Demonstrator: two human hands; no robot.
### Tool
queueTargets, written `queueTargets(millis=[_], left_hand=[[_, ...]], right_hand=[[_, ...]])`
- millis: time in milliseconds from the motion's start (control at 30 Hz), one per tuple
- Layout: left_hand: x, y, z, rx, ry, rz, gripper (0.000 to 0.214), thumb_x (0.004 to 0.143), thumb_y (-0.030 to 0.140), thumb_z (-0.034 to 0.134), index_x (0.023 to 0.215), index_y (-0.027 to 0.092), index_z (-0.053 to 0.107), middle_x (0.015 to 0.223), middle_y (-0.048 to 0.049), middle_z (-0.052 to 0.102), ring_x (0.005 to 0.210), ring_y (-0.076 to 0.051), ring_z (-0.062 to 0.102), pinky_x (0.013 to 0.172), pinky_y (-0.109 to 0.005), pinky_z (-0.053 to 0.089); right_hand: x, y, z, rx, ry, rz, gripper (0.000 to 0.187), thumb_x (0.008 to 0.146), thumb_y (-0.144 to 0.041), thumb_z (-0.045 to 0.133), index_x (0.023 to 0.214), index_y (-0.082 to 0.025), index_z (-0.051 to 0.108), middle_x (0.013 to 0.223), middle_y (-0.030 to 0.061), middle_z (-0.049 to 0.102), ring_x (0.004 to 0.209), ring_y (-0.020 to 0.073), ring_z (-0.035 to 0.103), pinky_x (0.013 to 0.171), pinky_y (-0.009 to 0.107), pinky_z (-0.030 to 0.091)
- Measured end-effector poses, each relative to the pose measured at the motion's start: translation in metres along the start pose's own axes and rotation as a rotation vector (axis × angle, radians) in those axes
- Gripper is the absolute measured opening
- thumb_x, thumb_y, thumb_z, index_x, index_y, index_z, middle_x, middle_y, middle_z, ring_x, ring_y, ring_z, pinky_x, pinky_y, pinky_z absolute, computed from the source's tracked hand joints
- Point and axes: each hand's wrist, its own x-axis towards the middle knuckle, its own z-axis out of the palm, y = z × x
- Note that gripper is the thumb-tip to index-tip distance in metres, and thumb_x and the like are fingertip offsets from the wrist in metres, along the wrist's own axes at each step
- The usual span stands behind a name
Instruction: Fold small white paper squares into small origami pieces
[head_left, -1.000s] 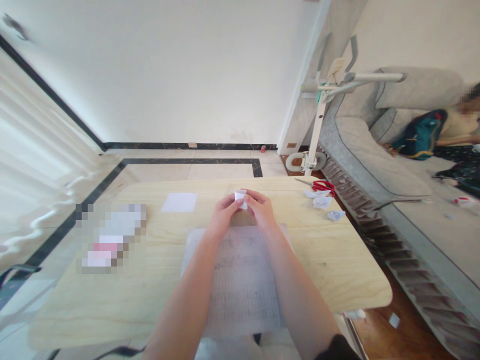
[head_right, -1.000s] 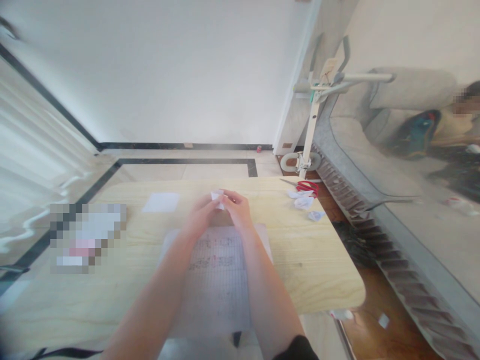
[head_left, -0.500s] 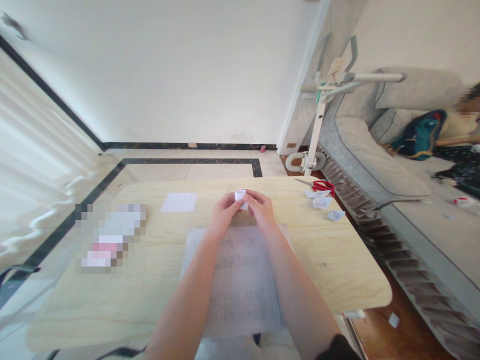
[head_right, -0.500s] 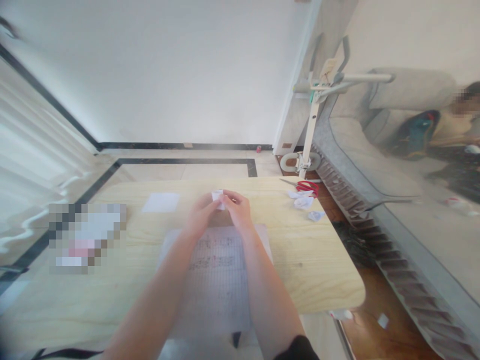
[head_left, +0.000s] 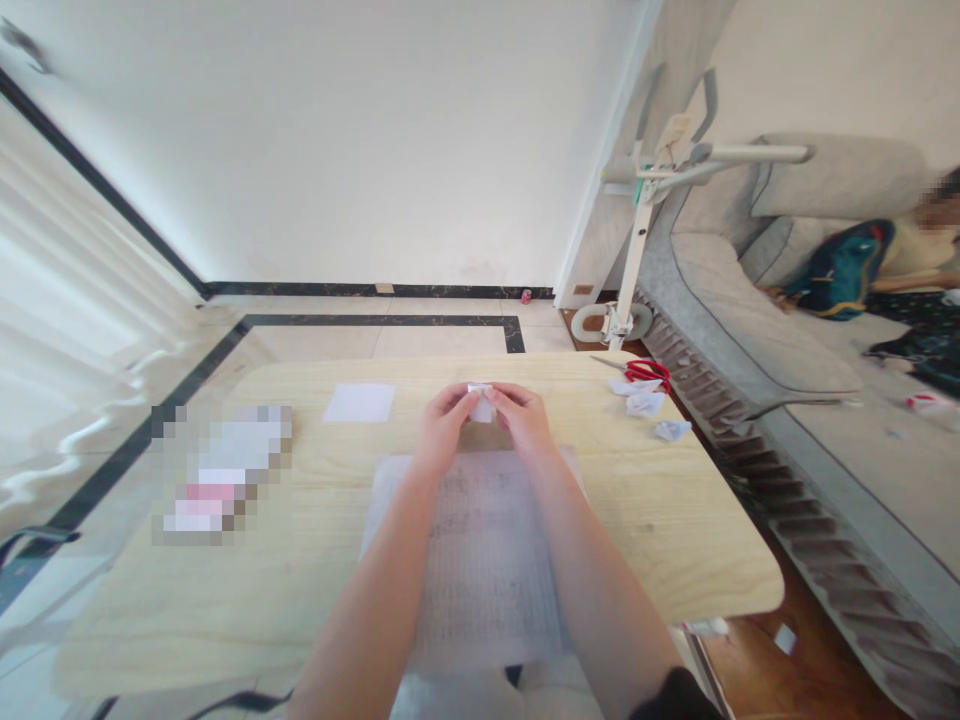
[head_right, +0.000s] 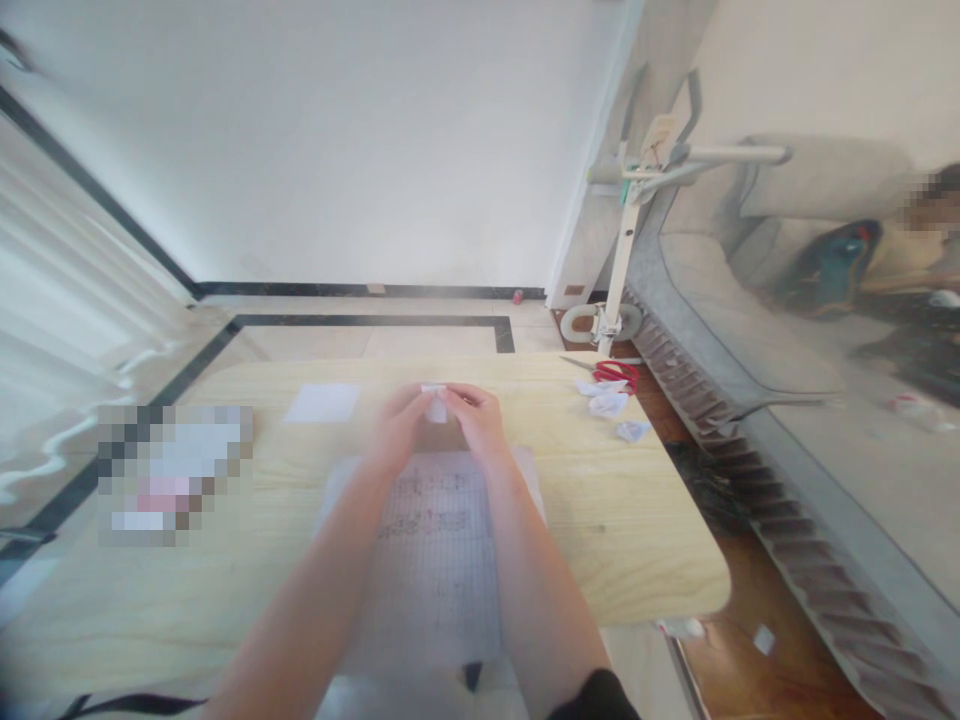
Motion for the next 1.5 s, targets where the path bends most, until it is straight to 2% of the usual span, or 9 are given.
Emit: queueTargets(millis=[367,533,667,867,1100,1367,1500], left_hand=[[-0.0007,0.0040,0.0014,-0.010,0.002,-0.031,0.024,0.076,0.036,0.068,0.090,0.017,0.074,0.085,-0.0037,0.071,0.078,-0.016,0.060,0.069,-0.026,0.044],[-0.0003,0.0028,0.0024,-0.011,0.037,-0.041,0.022,0.075,0.034,0.069,0.088,0.017,0.074,0.085,-0.0036,0.071,0.081,-0.017,0.060,0.072,-0.027,0.044],[0.0002,-0.0003,0.0028,-0.024,0.005,-0.046,0.022,0.074,0.035,0.069,0.087,0.017,0.074,0.083,-0.0031,0.070,0.079,-0.016,0.060,0.071,-0.026,0.044],[-0.0005,0.0004,0.0046,0.019,0.077,-0.015,0.018,0.070,0.033,0.072,0.081,0.019,0.072,0.080,-0.0019,0.068,0.076,-0.015,0.058,0.069,-0.026,0.044],[-0.0010,0.0059,0.0047,0.040,0.134,-0.037,0.016,0.069,0.032,0.070,0.074,0.017,0.070,0.074,-0.0014,0.065,0.069,-0.014,0.055,0.063,-0.026,0.041],[-0.0003,0.0057,0.0041,-0.022,0.087,-0.060,0.016,0.068,0.033,0.071,0.071,0.017,0.069,0.069,-0.0006,0.063,0.065,-0.013,0.053,0.059,-0.025,0.039],[-0.0001,0.0047,0.0039,-0.072,0.077,-0.094,0.017,0.068,0.033,0.072,0.072,0.017,0.069,0.069,-0.0006,0.063,0.064,-0.013,0.054,0.059,-0.025,0.039]], right_hand=[[0.0011,0.0012,-0.0006,0.044,-0.010,0.011,0.025,0.065,-0.042,0.074,0.077,-0.020,0.074,0.052,-0.0014,0.057,0.051,0.0126,0.049,0.045,0.025,0.033],[-0.0003,-0.0012,0.0001,0.123,-0.018,0.055,0.022,0.063,-0.039,0.075,0.072,-0.019,0.072,0.044,-0.0056,0.048,0.042,0.0083,0.036,0.041,0.024,0.023],[-0.0010,-0.0016,-0.0004,0.210,-0.050,0.083,0.018,0.065,-0.036,0.073,0.065,-0.019,0.068,0.041,-0.0076,0.040,0.039,0.0066,0.029,0.040,0.024,0.016],[-0.0008,-0.0008,0.0010,0.192,-0.019,0.084,0.017,0.063,-0.034,0.073,0.062,-0.019,0.067,0.042,-0.0073,0.043,0.040,0.0064,0.030,0.041,0.024,0.018],[-0.0021,-0.0008,0.0005,0.169,-0.089,0.058,0.016,0.069,-0.035,0.069,0.069,-0.019,0.068,0.042,-0.0079,0.040,0.039,0.0064,0.029,0.041,0.024,0.017],[-0.0019,-0.0022,-0.0008,0.040,-0.059,0.044,0.022,0.064,-0.040,0.073,0.072,-0.020,0.069,0.044,-0.0064,0.046,0.042,0.0084,0.035,0.042,0.024,0.024],[-0.0015,-0.0016,-0.0010,0.043,-0.059,0.053,0.025,0.063,-0.042,0.074,0.073,-0.020,0.069,0.046,-0.0057,0.048,0.042,0.0083,0.036,0.042,0.024,0.024]])
